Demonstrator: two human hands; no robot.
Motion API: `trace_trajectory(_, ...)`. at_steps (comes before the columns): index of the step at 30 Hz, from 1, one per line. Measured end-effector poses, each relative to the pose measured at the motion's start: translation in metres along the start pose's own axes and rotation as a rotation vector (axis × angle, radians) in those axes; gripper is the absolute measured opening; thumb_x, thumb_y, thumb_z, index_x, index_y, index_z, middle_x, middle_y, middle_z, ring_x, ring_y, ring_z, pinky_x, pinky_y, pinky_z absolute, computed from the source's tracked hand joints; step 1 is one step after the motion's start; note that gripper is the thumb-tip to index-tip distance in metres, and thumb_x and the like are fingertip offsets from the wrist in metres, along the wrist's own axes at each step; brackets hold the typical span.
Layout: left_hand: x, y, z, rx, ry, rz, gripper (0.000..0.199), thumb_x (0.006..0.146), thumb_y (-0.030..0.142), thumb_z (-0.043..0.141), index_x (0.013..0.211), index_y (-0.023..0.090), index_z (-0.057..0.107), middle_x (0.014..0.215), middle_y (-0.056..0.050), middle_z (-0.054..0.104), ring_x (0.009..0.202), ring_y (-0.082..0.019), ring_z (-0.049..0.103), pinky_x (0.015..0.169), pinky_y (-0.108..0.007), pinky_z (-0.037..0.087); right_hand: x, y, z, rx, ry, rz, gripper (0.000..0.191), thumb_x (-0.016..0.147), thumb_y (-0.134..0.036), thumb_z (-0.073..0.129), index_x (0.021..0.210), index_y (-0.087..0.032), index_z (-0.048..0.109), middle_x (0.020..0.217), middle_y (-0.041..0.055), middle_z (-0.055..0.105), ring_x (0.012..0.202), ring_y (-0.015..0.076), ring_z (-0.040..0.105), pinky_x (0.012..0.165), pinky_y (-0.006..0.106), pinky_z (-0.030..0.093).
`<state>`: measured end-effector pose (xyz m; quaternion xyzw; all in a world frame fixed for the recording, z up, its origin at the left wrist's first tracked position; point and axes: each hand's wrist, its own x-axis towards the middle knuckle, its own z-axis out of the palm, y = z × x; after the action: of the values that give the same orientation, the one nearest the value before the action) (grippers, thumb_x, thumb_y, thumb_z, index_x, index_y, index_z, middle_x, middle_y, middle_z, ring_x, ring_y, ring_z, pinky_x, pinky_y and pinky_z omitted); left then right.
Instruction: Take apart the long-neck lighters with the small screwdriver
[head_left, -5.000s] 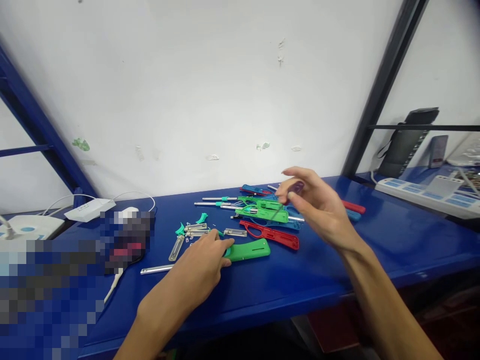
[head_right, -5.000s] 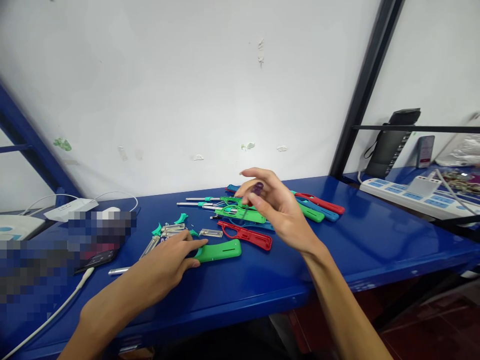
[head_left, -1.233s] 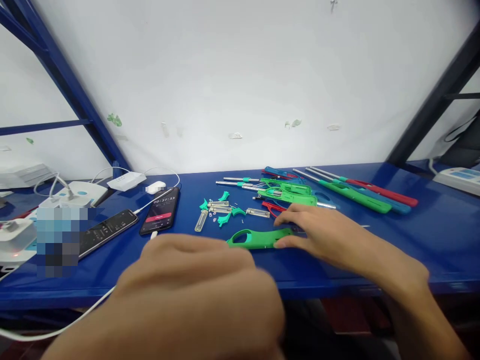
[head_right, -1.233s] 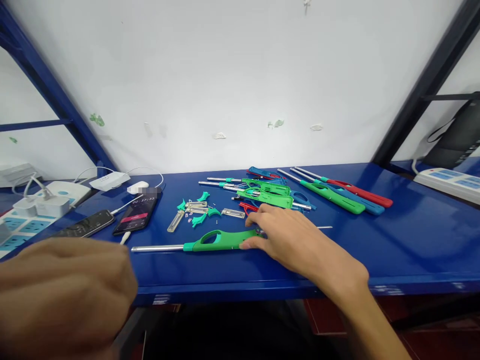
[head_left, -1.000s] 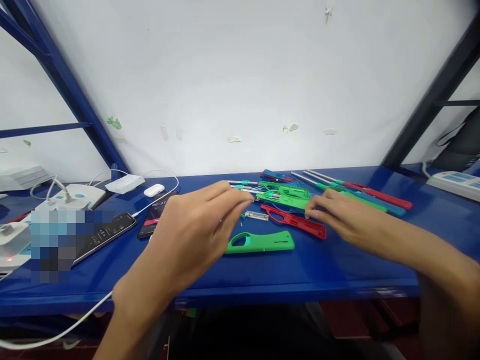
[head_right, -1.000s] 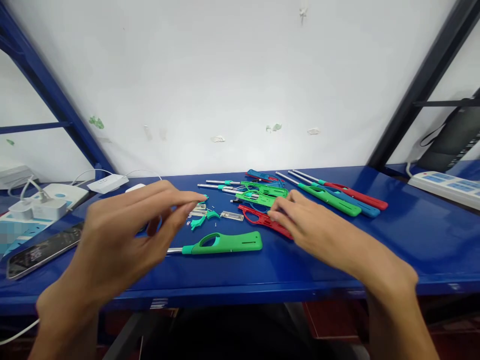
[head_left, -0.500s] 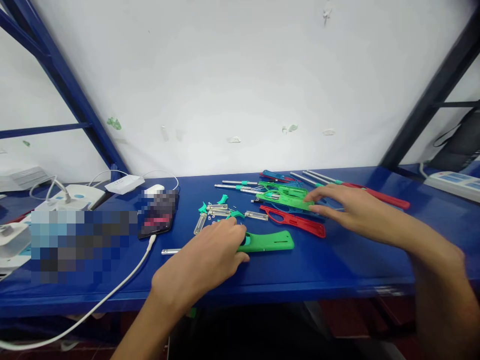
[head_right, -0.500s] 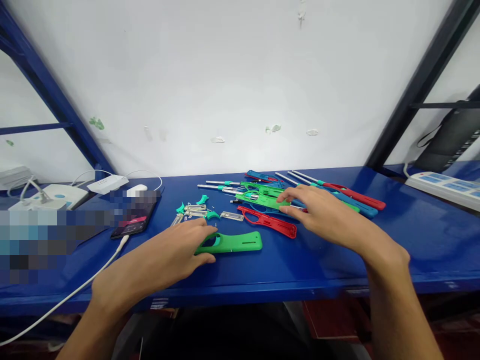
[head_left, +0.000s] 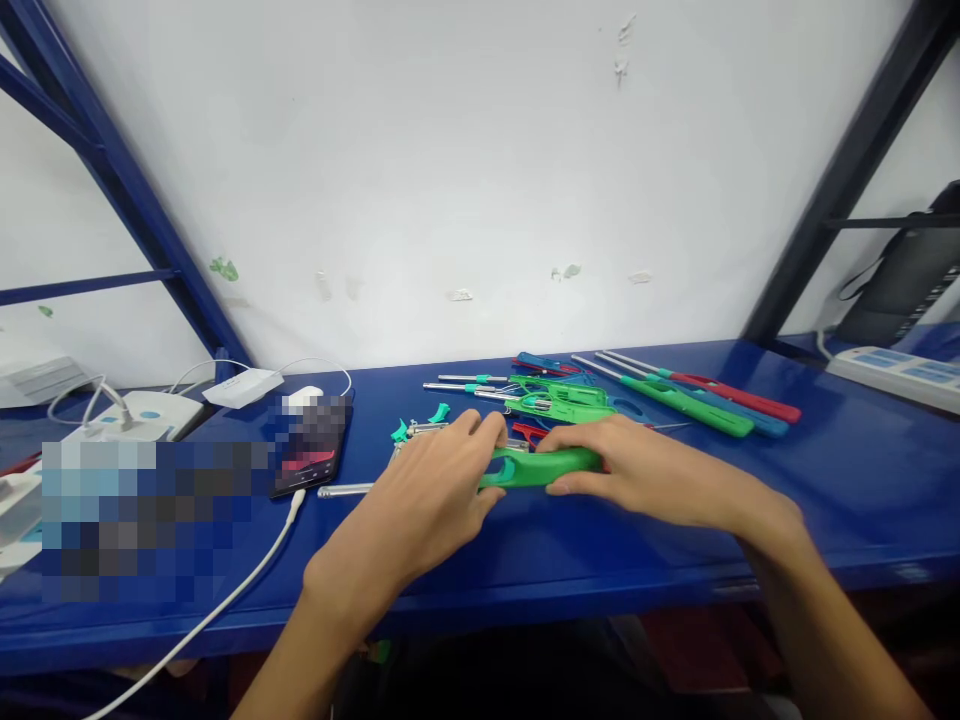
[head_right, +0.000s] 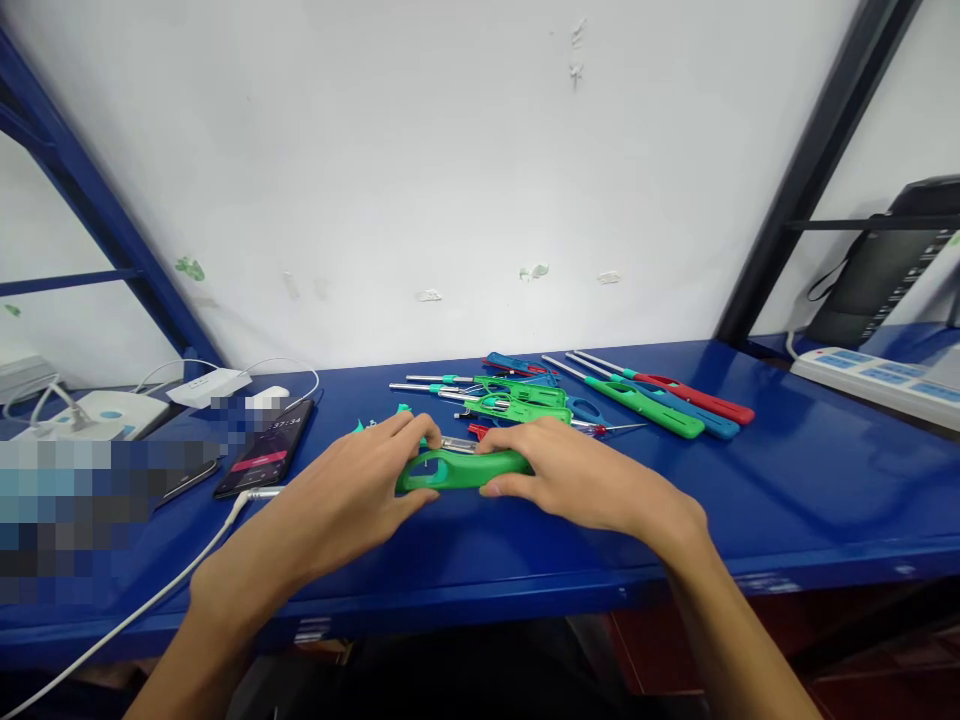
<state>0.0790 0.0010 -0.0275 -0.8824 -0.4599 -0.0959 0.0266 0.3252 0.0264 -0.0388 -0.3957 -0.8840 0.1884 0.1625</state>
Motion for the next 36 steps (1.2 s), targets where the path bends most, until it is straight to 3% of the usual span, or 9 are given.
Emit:
trace_trajectory(4, 0.000, -0.002, -0.003, -0.096, 0.032, 0.026, 0.009, 0.103, 0.031, 0.058, 0.103, 0.022, 0.060, 0.104, -0.003, 0.065, 0.087, -0.023, 0.063, 0.071, -0.037, 0.048, 0.000, 0.002, -0.005, -0.050, 0.166, -0.014, 0.016, 0.099, -0.033, 0.061, 0.111, -0.029, 0.070, 0.108, 0.0009, 0.077, 0.096, 0.0240, 0.070, 0.080, 0.033, 0.050)
trace_trajectory(7, -0.002, -0.003, -0.005, -0.221, 0.064, 0.071, 0.019, 0.108, 0.032, 0.048, 0.102, 0.023, 0.064, 0.105, -0.002, 0.066, 0.091, -0.020, 0.063, 0.082, -0.037, 0.050, -0.001, 0.002, -0.008, -0.092, 0.276, -0.036, 0.013, 0.099, -0.028, 0.059, 0.109, -0.028, 0.067, 0.106, 0.0013, 0.076, 0.094, 0.0235, 0.071, 0.080, 0.033, 0.051)
trace_trajectory(10, -0.003, -0.007, -0.007, -0.282, 0.081, 0.120, 0.025, 0.109, 0.021, 0.041, 0.111, 0.023, 0.066, 0.113, -0.003, 0.068, 0.099, -0.019, 0.065, 0.094, -0.037, 0.050, -0.003, 0.004, -0.009, -0.162, 0.359, -0.076, 0.012, 0.098, -0.026, 0.061, 0.109, -0.029, 0.067, 0.104, 0.0007, 0.076, 0.091, 0.0225, 0.071, 0.078, 0.032, 0.051)
trace_trajectory(15, -0.002, -0.010, -0.007, -0.220, 0.078, 0.167, 0.035, 0.102, 0.003, 0.042, 0.112, 0.023, 0.069, 0.120, -0.002, 0.069, 0.106, -0.019, 0.066, 0.100, -0.036, 0.052, -0.005, 0.008, -0.009, -0.168, 0.402, -0.113, 0.020, 0.097, -0.023, 0.061, 0.113, -0.029, 0.068, 0.111, 0.0016, 0.076, 0.100, 0.0232, 0.071, 0.085, 0.034, 0.054)
trace_trajectory(19, 0.000, -0.004, -0.009, -0.102, 0.148, 0.182, 0.028, 0.104, 0.011, 0.044, 0.111, 0.021, 0.070, 0.118, -0.006, 0.070, 0.104, -0.022, 0.069, 0.097, -0.038, 0.055, -0.002, 0.008, -0.007, -0.120, 0.499, -0.108, 0.021, 0.093, -0.019, 0.061, 0.109, -0.028, 0.071, 0.106, 0.0020, 0.078, 0.094, 0.0240, 0.073, 0.084, 0.037, 0.056)
trace_trajectory(23, 0.001, -0.001, -0.009, 0.009, 0.236, 0.179, 0.023, 0.104, 0.018, 0.047, 0.112, 0.018, 0.068, 0.117, -0.010, 0.071, 0.104, -0.024, 0.070, 0.095, -0.040, 0.057, 0.008, 0.006, -0.001, 0.192, 0.601, -0.061, 0.016, 0.089, -0.030, 0.071, 0.105, -0.026, 0.071, 0.114, 0.0065, 0.075, 0.101, 0.0288, 0.073, 0.084, 0.042, 0.060)
trace_trajectory(27, 0.001, -0.008, -0.009, 0.088, 0.267, 0.159, 0.020, 0.103, 0.017, 0.048, 0.111, 0.016, 0.067, 0.115, -0.011, 0.072, 0.105, -0.028, 0.070, 0.095, -0.045, 0.056, 0.016, 0.002, 0.010, 0.595, 0.491, -0.005, 0.042, 0.090, -0.038, 0.073, 0.128, -0.029, 0.061, 0.129, 0.0075, 0.071, 0.114, 0.0308, 0.070, 0.094, 0.047, 0.061)
trace_trajectory(29, 0.001, -0.011, -0.008, 0.107, 0.276, 0.159, 0.020, 0.103, 0.016, 0.047, 0.110, 0.016, 0.066, 0.117, -0.011, 0.072, 0.106, -0.029, 0.070, 0.095, -0.046, 0.055, 0.019, -0.001, 0.016, 0.702, 0.500, 0.019, 0.045, 0.091, -0.038, 0.072, 0.133, -0.031, 0.057, 0.136, 0.0074, 0.067, 0.118, 0.0288, 0.069, 0.099, 0.045, 0.059)
trace_trajectory(36, 0.007, -0.006, -0.002, 0.169, 0.231, 0.104, 0.023, 0.102, 0.015, 0.045, 0.110, 0.014, 0.066, 0.109, -0.012, 0.073, 0.098, -0.029, 0.070, 0.088, -0.044, 0.055, 0.029, -0.011, 0.024, 0.952, 0.567, 0.131, 0.045, 0.090, -0.035, 0.070, 0.130, -0.026, 0.052, 0.120, 0.0090, 0.073, 0.093, 0.0213, 0.075, 0.096, 0.043, 0.060)
